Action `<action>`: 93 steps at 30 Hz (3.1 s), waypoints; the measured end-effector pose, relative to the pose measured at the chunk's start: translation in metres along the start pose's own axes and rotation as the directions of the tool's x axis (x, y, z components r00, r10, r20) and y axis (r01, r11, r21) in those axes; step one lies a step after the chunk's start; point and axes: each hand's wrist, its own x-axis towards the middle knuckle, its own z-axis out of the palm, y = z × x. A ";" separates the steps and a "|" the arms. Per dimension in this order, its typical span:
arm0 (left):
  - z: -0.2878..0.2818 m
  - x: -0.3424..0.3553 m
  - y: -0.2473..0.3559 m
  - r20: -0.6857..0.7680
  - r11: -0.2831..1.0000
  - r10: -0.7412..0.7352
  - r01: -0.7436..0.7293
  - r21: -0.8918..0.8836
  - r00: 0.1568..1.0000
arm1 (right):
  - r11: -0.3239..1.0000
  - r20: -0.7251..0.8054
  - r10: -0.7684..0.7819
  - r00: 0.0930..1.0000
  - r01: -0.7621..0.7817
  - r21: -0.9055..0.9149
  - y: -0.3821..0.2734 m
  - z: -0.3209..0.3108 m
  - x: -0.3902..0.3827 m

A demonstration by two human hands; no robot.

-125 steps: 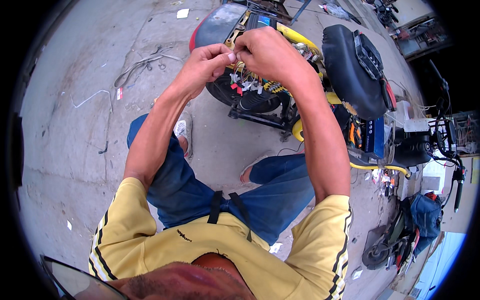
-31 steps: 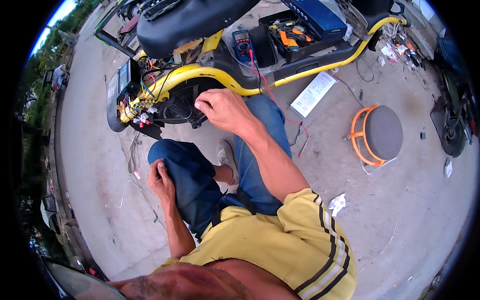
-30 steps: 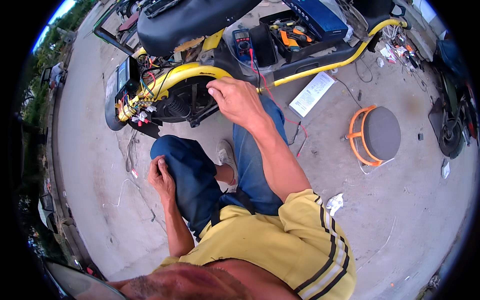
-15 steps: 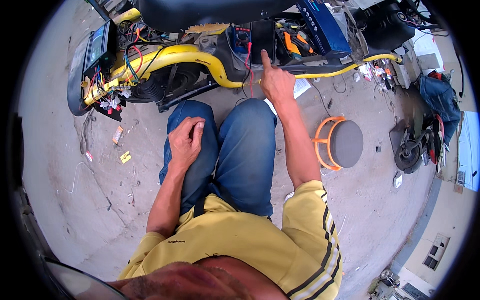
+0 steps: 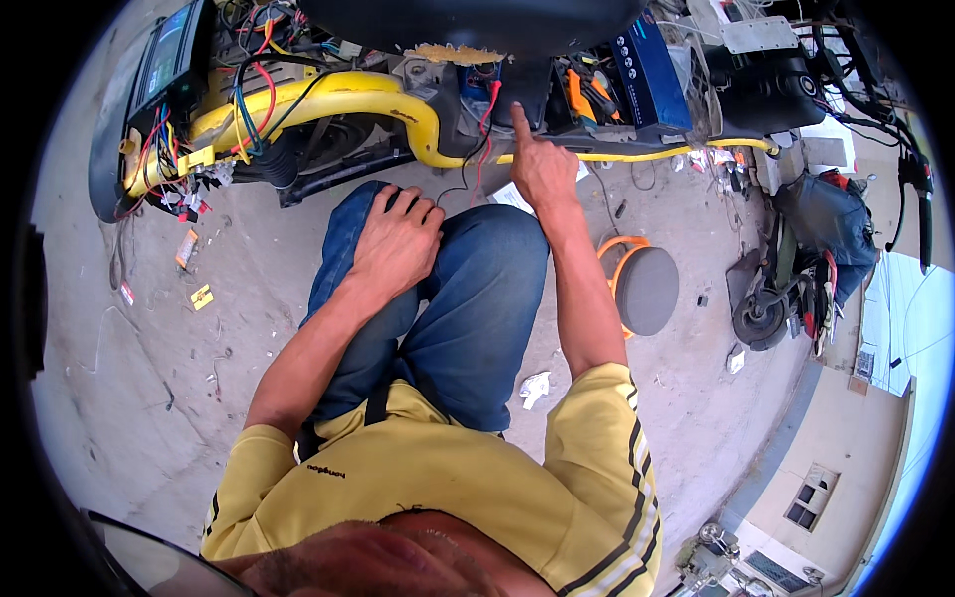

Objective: The person works on the exposed wiring of a yellow motorcycle, repeatedly connecting and disconnecting small white connectors and handling individual wires. The hands manipulate the harness near the seat area and occasionally reach for tools or components on the frame.

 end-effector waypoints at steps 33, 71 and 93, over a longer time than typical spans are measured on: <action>0.018 0.050 -0.029 0.443 0.993 -0.060 0.009 0.114 0.894 | 0.964 0.117 0.263 0.958 -0.256 -0.074 -0.005 -0.025 0.005; 0.022 0.052 -0.038 0.473 0.984 -0.115 0.037 0.172 0.874 | 0.962 0.152 0.274 0.950 -0.273 -0.031 -0.016 -0.026 -0.006; 0.023 0.041 -0.037 0.327 0.970 -0.094 0.013 0.243 0.940 | 0.908 -0.028 0.351 0.936 -0.333 0.254 -0.018 -0.022 -0.002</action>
